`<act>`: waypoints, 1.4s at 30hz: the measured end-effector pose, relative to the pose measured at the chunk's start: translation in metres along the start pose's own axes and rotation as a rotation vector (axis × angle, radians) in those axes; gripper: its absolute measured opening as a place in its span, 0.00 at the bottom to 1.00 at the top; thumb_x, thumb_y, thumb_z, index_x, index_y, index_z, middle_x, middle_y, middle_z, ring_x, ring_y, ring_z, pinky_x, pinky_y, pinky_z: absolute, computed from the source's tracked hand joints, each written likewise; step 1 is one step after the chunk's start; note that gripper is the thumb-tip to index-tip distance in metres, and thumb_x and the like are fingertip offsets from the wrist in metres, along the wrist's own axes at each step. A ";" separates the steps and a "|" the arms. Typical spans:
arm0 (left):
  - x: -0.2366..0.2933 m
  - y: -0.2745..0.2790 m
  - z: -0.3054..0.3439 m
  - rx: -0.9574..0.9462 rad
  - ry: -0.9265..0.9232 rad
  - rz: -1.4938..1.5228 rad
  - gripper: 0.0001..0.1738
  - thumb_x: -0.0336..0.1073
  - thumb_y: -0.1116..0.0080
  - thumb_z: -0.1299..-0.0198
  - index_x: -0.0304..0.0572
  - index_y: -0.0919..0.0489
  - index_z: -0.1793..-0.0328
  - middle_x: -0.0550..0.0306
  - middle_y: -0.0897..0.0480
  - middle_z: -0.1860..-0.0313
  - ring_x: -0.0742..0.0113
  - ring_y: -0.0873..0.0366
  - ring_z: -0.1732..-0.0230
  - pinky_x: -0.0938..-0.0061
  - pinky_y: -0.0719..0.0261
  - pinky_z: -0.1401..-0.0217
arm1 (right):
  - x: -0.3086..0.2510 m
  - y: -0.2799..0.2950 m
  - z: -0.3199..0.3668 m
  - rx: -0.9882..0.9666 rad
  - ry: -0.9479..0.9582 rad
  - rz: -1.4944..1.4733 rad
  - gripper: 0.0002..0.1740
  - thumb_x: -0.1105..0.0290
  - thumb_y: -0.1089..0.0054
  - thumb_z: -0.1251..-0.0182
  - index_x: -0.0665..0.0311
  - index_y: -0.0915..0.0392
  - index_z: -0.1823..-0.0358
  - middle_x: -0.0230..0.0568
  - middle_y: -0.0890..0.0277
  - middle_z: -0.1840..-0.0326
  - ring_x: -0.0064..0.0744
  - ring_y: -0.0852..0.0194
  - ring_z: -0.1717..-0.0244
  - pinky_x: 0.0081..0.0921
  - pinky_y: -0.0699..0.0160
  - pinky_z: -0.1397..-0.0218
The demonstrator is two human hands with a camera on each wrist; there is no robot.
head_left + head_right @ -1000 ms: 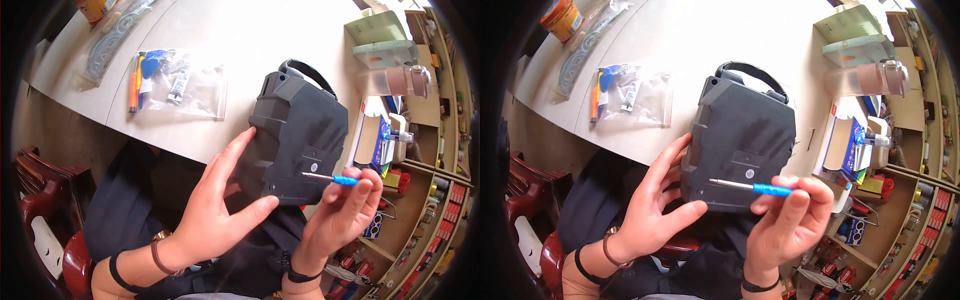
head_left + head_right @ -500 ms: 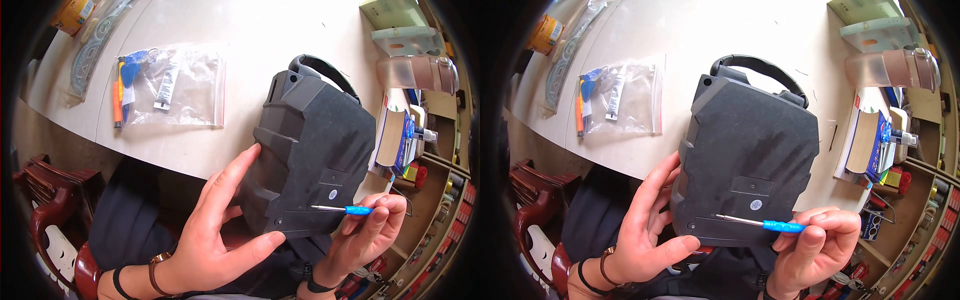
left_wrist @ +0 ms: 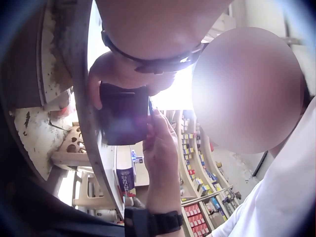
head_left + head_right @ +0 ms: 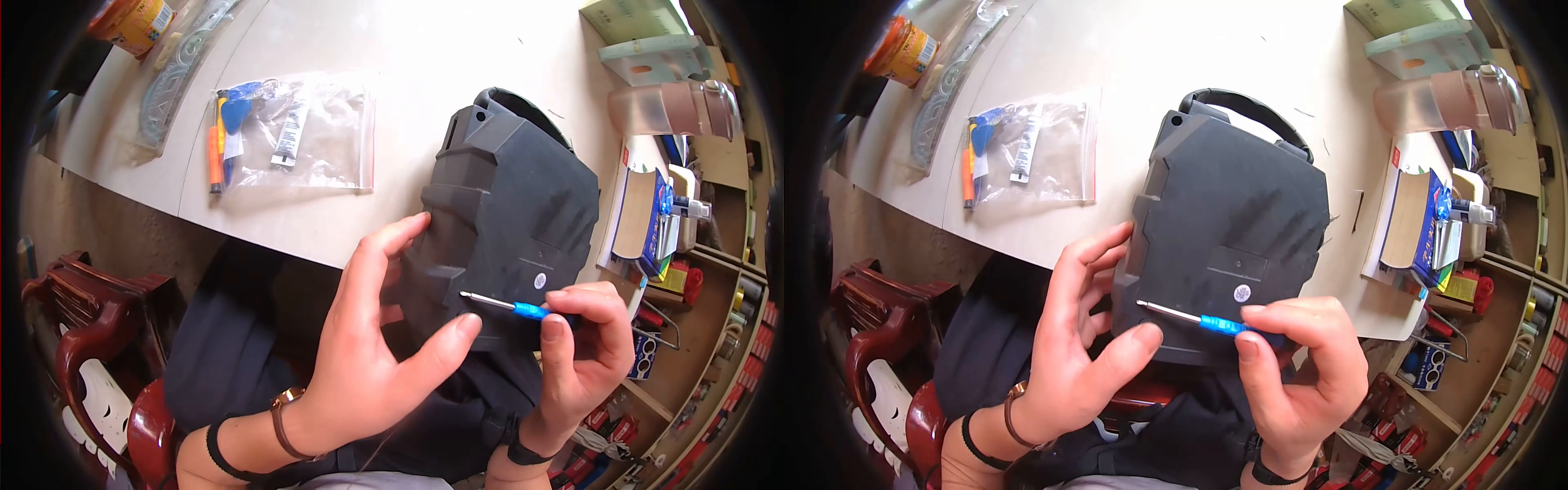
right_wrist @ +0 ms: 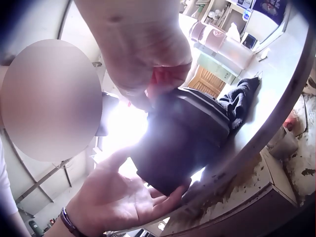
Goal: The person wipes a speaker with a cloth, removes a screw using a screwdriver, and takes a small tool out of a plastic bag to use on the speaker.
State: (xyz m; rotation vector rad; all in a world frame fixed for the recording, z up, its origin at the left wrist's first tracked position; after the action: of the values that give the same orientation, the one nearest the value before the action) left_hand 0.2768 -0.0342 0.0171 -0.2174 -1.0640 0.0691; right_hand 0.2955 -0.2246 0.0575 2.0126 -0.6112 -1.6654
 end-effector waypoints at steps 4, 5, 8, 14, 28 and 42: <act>-0.011 -0.007 0.000 0.104 -0.126 0.017 0.40 0.40 0.36 0.37 0.31 0.38 0.23 0.42 0.30 0.32 0.54 0.31 0.33 0.66 0.35 0.29 | -0.005 0.002 -0.002 -0.083 0.044 0.047 0.13 0.83 0.29 0.44 0.63 0.12 0.57 0.36 0.21 0.62 0.18 0.29 0.71 0.14 0.37 0.73; -0.013 -0.007 -0.001 0.077 -0.171 0.022 0.40 0.40 0.38 0.37 0.29 0.39 0.22 0.39 0.31 0.31 0.51 0.33 0.30 0.64 0.37 0.26 | -0.004 0.001 -0.002 -0.068 0.058 0.057 0.14 0.83 0.30 0.43 0.62 0.11 0.56 0.34 0.22 0.63 0.15 0.33 0.73 0.15 0.40 0.74; -0.009 -0.004 0.000 0.014 -0.220 0.003 0.41 0.39 0.44 0.37 0.23 0.42 0.22 0.33 0.34 0.29 0.45 0.36 0.26 0.58 0.43 0.20 | -0.003 0.002 -0.001 -0.049 0.053 0.124 0.13 0.82 0.30 0.42 0.62 0.11 0.55 0.33 0.22 0.63 0.15 0.36 0.74 0.15 0.42 0.75; -0.012 -0.007 -0.002 0.023 -0.248 -0.013 0.41 0.37 0.44 0.38 0.24 0.42 0.22 0.32 0.34 0.29 0.45 0.35 0.27 0.59 0.42 0.21 | -0.003 -0.001 -0.001 -0.028 0.068 0.090 0.13 0.81 0.29 0.41 0.61 0.11 0.55 0.32 0.23 0.63 0.15 0.38 0.75 0.16 0.45 0.76; -0.014 -0.006 -0.004 0.039 -0.241 -0.116 0.43 0.41 0.45 0.38 0.33 0.45 0.18 0.42 0.34 0.26 0.58 0.31 0.30 0.63 0.35 0.25 | -0.005 -0.002 -0.003 -0.030 0.090 0.122 0.14 0.81 0.29 0.44 0.60 0.11 0.56 0.32 0.22 0.63 0.15 0.35 0.74 0.16 0.44 0.76; -0.025 -0.012 -0.004 0.050 -0.316 -0.032 0.42 0.38 0.43 0.38 0.26 0.43 0.21 0.34 0.35 0.30 0.46 0.36 0.28 0.58 0.43 0.21 | -0.009 -0.009 0.008 0.205 0.090 -0.454 0.11 0.83 0.39 0.47 0.70 0.22 0.60 0.36 0.28 0.67 0.22 0.35 0.70 0.19 0.36 0.67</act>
State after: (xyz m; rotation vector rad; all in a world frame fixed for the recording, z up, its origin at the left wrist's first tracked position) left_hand 0.2677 -0.0508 -0.0036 -0.1469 -1.3783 0.1034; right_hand 0.2868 -0.2128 0.0579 2.5031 -0.3158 -1.8029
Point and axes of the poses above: each hand's wrist, its own z-axis away from the middle knuckle, its own y-axis out of the back of the hand, x = y × z, the point moved 1 cm from there along -z, towards the middle knuckle
